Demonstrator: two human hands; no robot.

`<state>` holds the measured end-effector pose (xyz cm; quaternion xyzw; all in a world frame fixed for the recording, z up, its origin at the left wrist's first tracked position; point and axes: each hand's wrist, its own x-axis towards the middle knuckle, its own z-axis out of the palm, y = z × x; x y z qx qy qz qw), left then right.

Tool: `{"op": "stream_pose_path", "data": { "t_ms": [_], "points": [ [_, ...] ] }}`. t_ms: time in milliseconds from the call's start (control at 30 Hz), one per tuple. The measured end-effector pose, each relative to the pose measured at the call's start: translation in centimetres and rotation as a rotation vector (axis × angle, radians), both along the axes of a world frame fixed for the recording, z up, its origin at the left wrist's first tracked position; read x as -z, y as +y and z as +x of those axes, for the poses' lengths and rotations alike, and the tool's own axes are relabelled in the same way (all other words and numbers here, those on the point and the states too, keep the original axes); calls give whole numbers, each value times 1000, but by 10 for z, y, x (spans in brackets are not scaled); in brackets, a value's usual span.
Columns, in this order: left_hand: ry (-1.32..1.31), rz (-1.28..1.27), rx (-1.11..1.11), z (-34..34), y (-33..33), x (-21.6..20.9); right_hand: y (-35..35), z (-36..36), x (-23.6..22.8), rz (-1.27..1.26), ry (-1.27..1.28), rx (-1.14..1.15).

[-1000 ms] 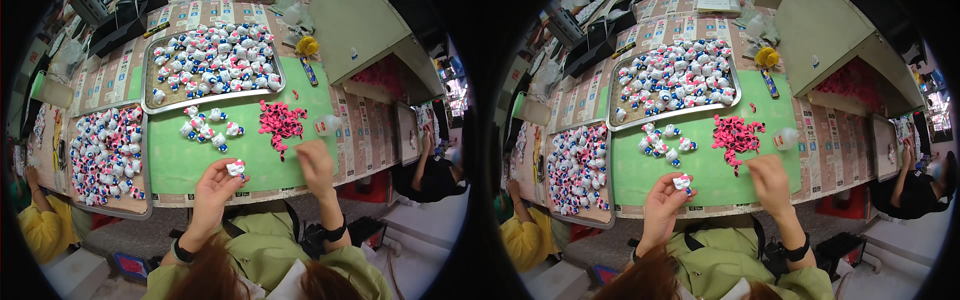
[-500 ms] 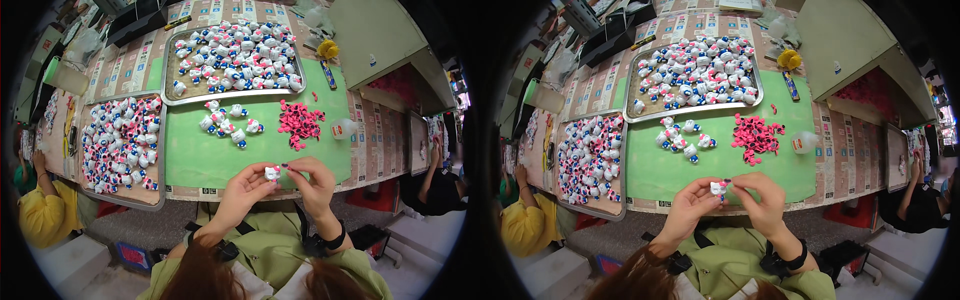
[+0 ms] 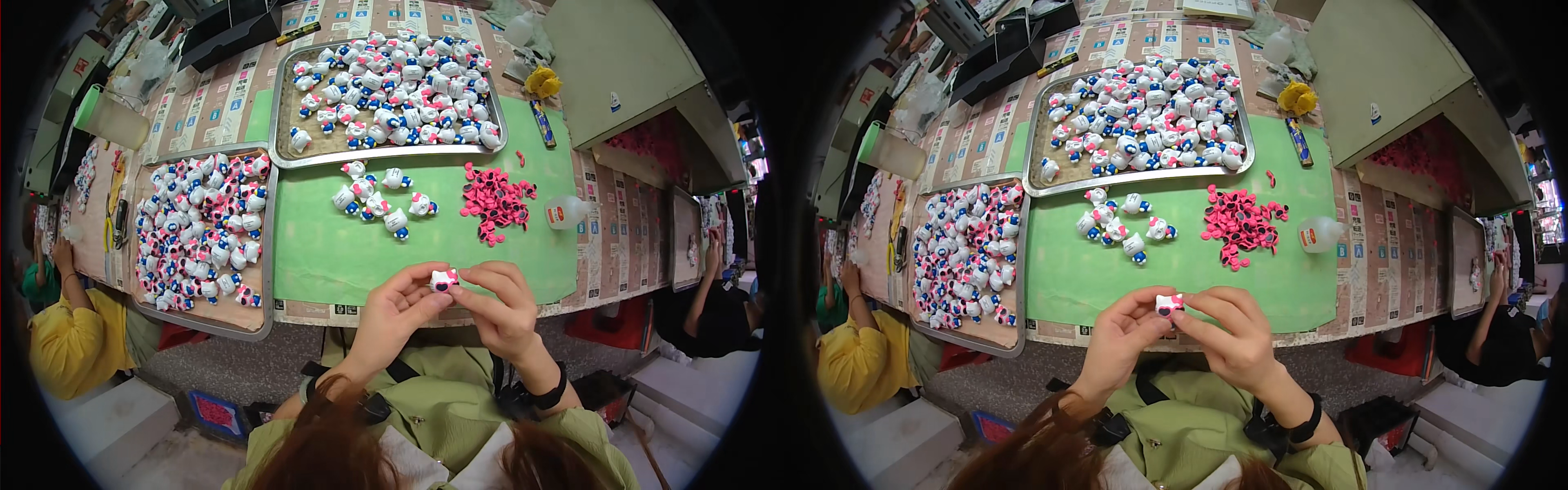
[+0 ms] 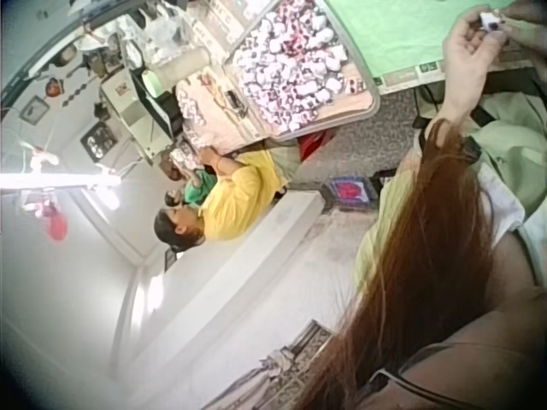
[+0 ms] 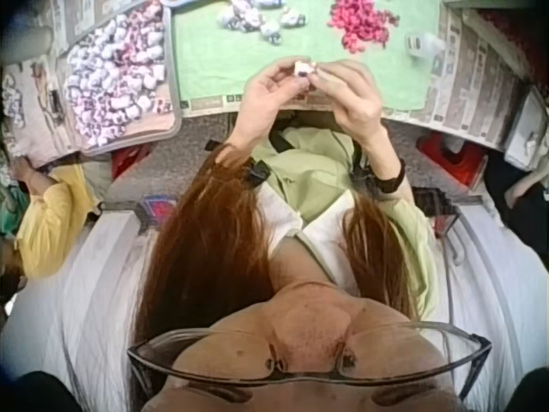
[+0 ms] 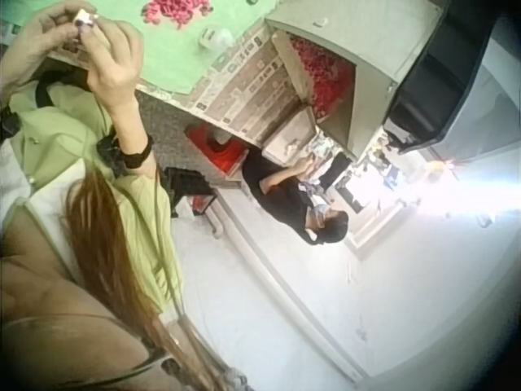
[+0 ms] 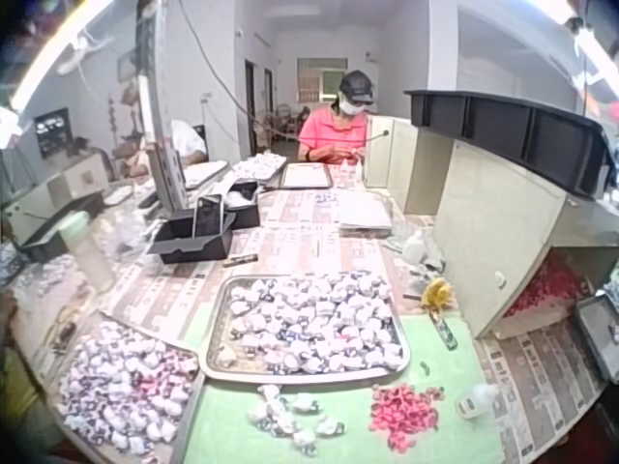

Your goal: The recorder applies glue to small toy components (pink bows) and attaches them to toy heads (white cats).

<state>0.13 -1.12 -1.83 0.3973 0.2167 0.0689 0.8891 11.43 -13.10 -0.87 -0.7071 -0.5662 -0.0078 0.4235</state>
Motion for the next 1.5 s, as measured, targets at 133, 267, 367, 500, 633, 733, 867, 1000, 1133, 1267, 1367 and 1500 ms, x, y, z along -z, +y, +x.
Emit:
{"op": "stream_pose_path", "data": {
  "t_ms": [133, 267, 367, 500, 633, 733, 867, 1000, 1133, 1267, 1367, 1500],
  "points": [
    [-69, 66, -37, -2, -1, 2, 2, -12, -3, 27, 543, 101],
    [-114, 248, -77, -1, -3, -1, 1, -12, -1, 37, 868, 85],
    [-123, 375, -88, -3, -3, -3, -3, -9, -4, -7, 917, 45],
    [-148, 430, -82, -5, -3, -5, -5, -8, -5, -7, 992, 28],
    [-156, 437, -80, -6, -4, -6, -8, -8, -3, -8, 1059, 9],
    [-151, 442, -66, -6, -4, -8, -9, -9, -3, -4, 1081, 11],
    [-155, 456, -73, -6, -4, -6, -8, -9, -3, -4, 1087, 12],
    [-219, 420, -21, -8, 0, 1, -8, -9, -4, 1, 935, -5],
    [-80, -199, 29, -7, 2, -3, 1, -15, -13, -32, 389, 66],
    [-138, -418, 116, -4, 3, -2, 3, -19, -11, -45, 242, 129],
    [-136, -436, 133, -4, 3, -1, 3, -19, -13, -29, 238, 133],
    [-123, -489, 135, -2, 5, -5, 4, -17, -14, -22, 230, 132]
  ]
}}
